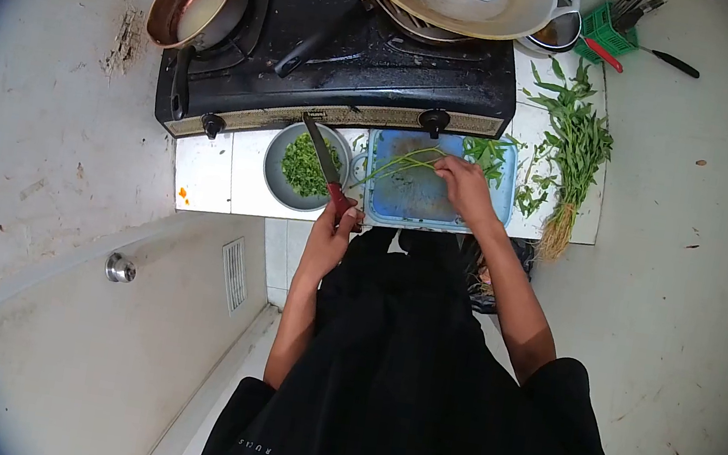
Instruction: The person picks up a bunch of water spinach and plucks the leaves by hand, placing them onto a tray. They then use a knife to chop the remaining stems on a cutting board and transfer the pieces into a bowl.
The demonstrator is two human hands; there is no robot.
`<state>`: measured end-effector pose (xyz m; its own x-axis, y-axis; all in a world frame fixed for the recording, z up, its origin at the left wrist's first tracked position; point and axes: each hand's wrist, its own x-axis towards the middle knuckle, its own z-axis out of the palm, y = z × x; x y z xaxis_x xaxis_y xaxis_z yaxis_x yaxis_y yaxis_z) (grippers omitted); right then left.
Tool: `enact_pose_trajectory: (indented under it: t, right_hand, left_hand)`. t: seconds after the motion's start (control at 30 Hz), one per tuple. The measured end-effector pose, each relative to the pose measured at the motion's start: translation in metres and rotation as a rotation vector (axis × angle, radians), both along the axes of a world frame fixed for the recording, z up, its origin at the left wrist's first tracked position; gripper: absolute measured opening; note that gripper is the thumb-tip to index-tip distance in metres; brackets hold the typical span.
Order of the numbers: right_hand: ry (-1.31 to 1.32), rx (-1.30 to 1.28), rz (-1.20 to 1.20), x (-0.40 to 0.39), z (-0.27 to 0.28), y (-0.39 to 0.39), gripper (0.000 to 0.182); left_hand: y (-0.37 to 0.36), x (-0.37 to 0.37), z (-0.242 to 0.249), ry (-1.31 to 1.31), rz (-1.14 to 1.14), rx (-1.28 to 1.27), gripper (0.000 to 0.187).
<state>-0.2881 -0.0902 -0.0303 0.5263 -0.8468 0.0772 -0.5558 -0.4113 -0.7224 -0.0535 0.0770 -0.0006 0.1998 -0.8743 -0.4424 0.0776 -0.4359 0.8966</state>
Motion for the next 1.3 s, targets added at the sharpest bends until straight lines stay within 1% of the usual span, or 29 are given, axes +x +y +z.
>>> enact_pose_trajectory:
  t: [0.03, 0.1, 0.13, 0.2, 0.23, 0.3, 0.4, 0.5, 0.53, 0.57, 0.6, 0.63, 0.67, 0.73, 0.83, 0.97, 1.03, 1.13, 1.27, 1.3]
  right_hand:
    - [-0.001, 0.000, 0.000, -0.004, 0.004, -0.001, 0.008]
    - [-0.098, 0.217, -0.049, -0.014, 0.011, -0.002, 0.009]
    - [-0.101, 0.216, -0.051, -0.020, 0.015, -0.003, 0.009]
    - [-0.029, 0.221, 0.034, -0.032, 0.019, -0.004, 0.012]
    - [-0.030, 0.219, 0.029, -0.037, 0.020, -0.004, 0.012]
    - [0.069, 0.138, 0.103, -0.044, 0.019, 0.000, 0.012]
    - [0.071, 0.080, 0.091, -0.041, 0.011, 0.006, 0.011]
    - [0.045, 0.045, 0.071, -0.022, -0.002, 0.011, 0.011]
    - [0.044, 0.047, 0.067, -0.015, -0.004, 0.013, 0.011]
    - [0.070, -0.008, 0.057, -0.007, -0.005, 0.015, 0.012]
    - [0.097, -0.063, 0.048, -0.001, -0.006, 0.016, 0.013]
    - [0.115, -0.092, 0.058, 0.004, -0.006, 0.015, 0.018]
    - [0.114, -0.094, 0.058, 0.007, -0.005, 0.014, 0.018]
    - [0.119, -0.160, -0.001, 0.013, -0.004, 0.012, 0.022]
    - [0.173, -0.156, 0.039, 0.011, -0.003, 0.007, 0.025]
    - [0.263, -0.182, 0.084, 0.009, -0.006, 0.001, 0.021]
    - [0.320, -0.120, 0.145, 0.008, -0.008, -0.001, 0.015]
    - [0.396, -0.119, 0.181, 0.006, -0.004, 0.002, 0.011]
    - [0.323, -0.036, 0.127, 0.001, 0.008, 0.002, 0.012]
    - [0.158, 0.200, 0.085, -0.001, 0.007, -0.001, 0.010]
  left_hand:
    - [0.000, 0.000, 0.000, 0.008, 0.009, -0.007, 0.030]
    - [0.001, 0.000, 0.000, 0.013, 0.017, -0.015, 0.030]
    - [0.001, 0.001, -0.001, 0.013, 0.008, -0.018, 0.030]
    - [0.000, 0.003, -0.002, 0.013, -0.005, -0.023, 0.031]
    - [-0.001, 0.004, -0.003, 0.010, -0.007, -0.022, 0.030]
    - [-0.003, 0.005, -0.005, 0.009, -0.016, -0.022, 0.030]
    - [-0.008, 0.004, -0.004, -0.005, -0.028, -0.009, 0.028]
    - [-0.012, 0.001, 0.000, -0.041, -0.070, -0.021, 0.028]
    - [-0.014, 0.000, 0.003, -0.085, -0.099, -0.026, 0.028]
    - [-0.015, -0.002, 0.005, -0.130, -0.127, -0.031, 0.028]
    - [-0.014, -0.003, 0.004, -0.131, -0.128, -0.030, 0.028]
    - [-0.014, -0.005, 0.003, -0.103, -0.125, -0.027, 0.028]
    - [-0.015, -0.006, 0.002, -0.076, -0.122, -0.026, 0.028]
    - [-0.014, -0.008, 0.003, -0.061, -0.112, -0.023, 0.027]
    - [-0.011, -0.011, 0.005, -0.044, -0.098, -0.014, 0.026]
    - [-0.007, -0.013, -0.002, -0.018, -0.092, -0.020, 0.025]
    - [-0.007, -0.014, -0.004, -0.012, -0.086, -0.025, 0.024]
    - [-0.007, -0.014, -0.003, -0.019, -0.083, -0.031, 0.023]
    - [-0.008, -0.014, 0.000, -0.040, -0.091, -0.021, 0.022]
    - [-0.008, -0.014, 0.001, -0.041, -0.091, -0.022, 0.022]
